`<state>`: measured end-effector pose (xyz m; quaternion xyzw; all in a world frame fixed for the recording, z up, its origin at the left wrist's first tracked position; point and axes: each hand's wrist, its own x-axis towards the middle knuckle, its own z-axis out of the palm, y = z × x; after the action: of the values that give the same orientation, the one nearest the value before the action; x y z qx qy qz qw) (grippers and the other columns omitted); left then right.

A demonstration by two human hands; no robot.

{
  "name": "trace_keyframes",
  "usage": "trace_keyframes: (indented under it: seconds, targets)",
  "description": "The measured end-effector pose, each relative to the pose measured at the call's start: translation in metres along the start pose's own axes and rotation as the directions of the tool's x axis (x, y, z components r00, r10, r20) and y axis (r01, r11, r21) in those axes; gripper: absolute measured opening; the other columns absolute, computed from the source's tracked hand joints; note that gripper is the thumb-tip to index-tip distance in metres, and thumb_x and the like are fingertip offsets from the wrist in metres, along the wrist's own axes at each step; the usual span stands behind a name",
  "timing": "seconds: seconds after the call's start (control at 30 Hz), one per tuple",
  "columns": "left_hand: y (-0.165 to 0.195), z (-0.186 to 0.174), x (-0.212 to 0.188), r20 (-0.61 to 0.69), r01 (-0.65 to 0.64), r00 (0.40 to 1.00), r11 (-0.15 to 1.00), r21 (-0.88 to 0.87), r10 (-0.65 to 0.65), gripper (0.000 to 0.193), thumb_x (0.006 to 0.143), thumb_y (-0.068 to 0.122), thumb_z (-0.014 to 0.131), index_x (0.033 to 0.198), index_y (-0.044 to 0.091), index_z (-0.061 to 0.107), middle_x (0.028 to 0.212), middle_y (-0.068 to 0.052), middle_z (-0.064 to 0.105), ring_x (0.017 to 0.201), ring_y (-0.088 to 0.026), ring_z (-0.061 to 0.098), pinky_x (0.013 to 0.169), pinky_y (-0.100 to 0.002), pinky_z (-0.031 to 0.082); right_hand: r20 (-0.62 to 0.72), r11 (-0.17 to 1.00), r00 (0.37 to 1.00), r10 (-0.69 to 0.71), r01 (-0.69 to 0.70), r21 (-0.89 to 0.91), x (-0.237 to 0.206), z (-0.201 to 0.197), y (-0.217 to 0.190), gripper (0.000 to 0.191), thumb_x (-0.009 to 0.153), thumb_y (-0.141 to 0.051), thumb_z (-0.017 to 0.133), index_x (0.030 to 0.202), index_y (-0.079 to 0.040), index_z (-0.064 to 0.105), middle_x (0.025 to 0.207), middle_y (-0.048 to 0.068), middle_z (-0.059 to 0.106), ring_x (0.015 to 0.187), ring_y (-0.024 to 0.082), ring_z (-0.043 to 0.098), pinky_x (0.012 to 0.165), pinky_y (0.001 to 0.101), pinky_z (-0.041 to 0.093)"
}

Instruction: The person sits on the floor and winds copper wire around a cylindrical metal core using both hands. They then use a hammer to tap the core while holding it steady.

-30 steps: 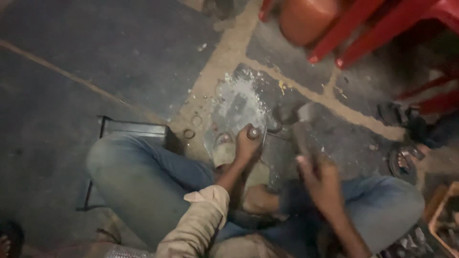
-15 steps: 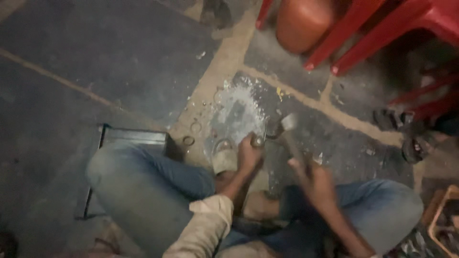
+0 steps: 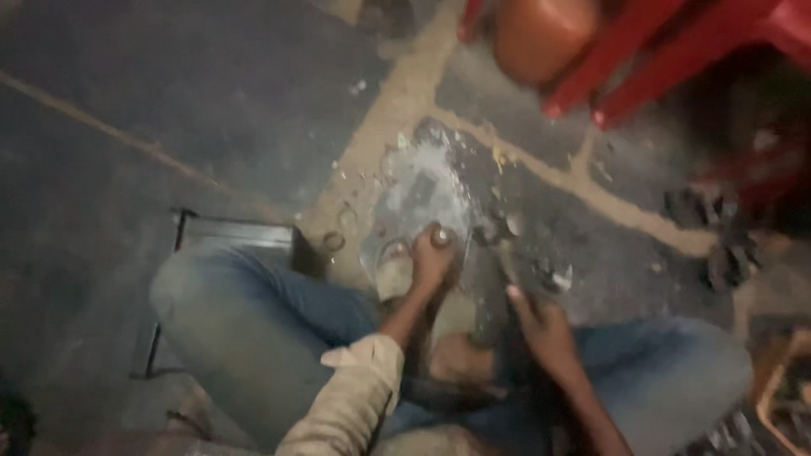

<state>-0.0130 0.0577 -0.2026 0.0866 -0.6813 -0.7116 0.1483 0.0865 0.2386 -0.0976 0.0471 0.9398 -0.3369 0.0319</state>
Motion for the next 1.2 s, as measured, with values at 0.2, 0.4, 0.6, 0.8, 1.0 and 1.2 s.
trace_keyframes:
  seconds: [0.2, 0.4, 0.6, 0.8, 1.0, 1.2]
  targets:
    - [-0.042, -0.026, 0.027, -0.286, 0.192, 0.926, 0.96, -0.204, -0.246, 0.023, 0.082, 0.016, 0.077, 0.095, 0.004, 0.061, 0.083, -0.002, 0.069, 0.073, -0.014, 0.063, 0.067, -0.035, 0.053, 0.128, 0.898, 0.926, 0.356, -0.377, 0.228, -0.014, 0.0, 0.054, 0.071, 0.105, -0.057, 0.05, 0.085, 0.009, 0.066, 0.068, 0.01, 0.057, 0.064, 0.019, 0.052, 0.06, 0.0419, 0.045]
    - [-0.064, -0.061, 0.036, -0.425, 0.228, 0.803, 0.873, -0.431, -0.419, 0.017, 0.086, 0.016, 0.074, 0.079, 0.005, 0.063, 0.073, 0.0, 0.063, 0.062, -0.015, 0.057, 0.057, -0.035, 0.049, 0.43, 0.566, 0.694, 0.577, -0.72, 0.402, -0.025, 0.047, 0.084, 0.066, 0.097, -0.066, 0.048, 0.087, -0.004, 0.069, 0.066, 0.006, 0.059, 0.052, 0.016, 0.053, 0.049, 0.0331, 0.044]
    - [-0.054, -0.054, 0.033, -0.326, 0.198, 0.851, 0.827, -0.527, -0.411, 0.025, 0.087, 0.015, 0.076, 0.077, 0.009, 0.054, 0.066, 0.0, 0.052, 0.05, -0.014, 0.046, 0.043, -0.032, 0.039, 0.779, -0.094, 0.518, 0.353, -0.809, 0.58, -0.026, 0.051, 0.109, 0.055, 0.095, -0.062, 0.05, 0.091, -0.008, 0.06, 0.059, -0.001, 0.048, 0.039, 0.011, 0.042, 0.037, 0.0273, 0.036]
    - [-0.054, -0.049, 0.027, -0.169, 0.263, 0.908, 0.836, -0.481, -0.382, 0.021, 0.088, 0.017, 0.076, 0.082, 0.011, 0.057, 0.069, 0.001, 0.054, 0.052, -0.012, 0.051, 0.043, -0.03, 0.044, 0.845, -0.525, 0.512, 0.155, -0.681, 0.509, -0.023, 0.072, 0.15, 0.049, 0.095, -0.059, 0.055, 0.091, -0.011, 0.056, 0.067, -0.002, 0.051, 0.047, 0.009, 0.047, 0.044, 0.0247, 0.041]
    - [-0.065, -0.032, 0.015, -0.069, 0.037, 0.997, 0.999, -0.001, -0.037, 0.026, 0.092, 0.015, 0.084, 0.095, 0.004, 0.061, 0.086, -0.002, 0.062, 0.076, -0.014, 0.061, 0.07, -0.031, 0.049, 0.874, -0.569, 0.481, 0.075, -0.699, 0.434, -0.026, 0.079, 0.164, 0.054, 0.091, -0.06, 0.061, 0.085, -0.007, 0.055, 0.064, -0.001, 0.051, 0.047, 0.011, 0.049, 0.044, 0.0255, 0.044]
    - [-0.029, 0.014, 0.0, 0.478, 0.082, 0.875, 0.997, 0.007, -0.075, 0.031, 0.085, 0.02, 0.074, 0.112, 0.006, 0.068, 0.09, -0.008, 0.071, 0.08, -0.021, 0.065, 0.074, -0.038, 0.053, 0.844, -0.49, 0.517, 0.141, -0.705, 0.513, -0.027, 0.076, 0.149, 0.056, 0.093, -0.063, 0.059, 0.087, -0.007, 0.054, 0.064, 0.0, 0.05, 0.047, 0.013, 0.05, 0.043, 0.0261, 0.043]
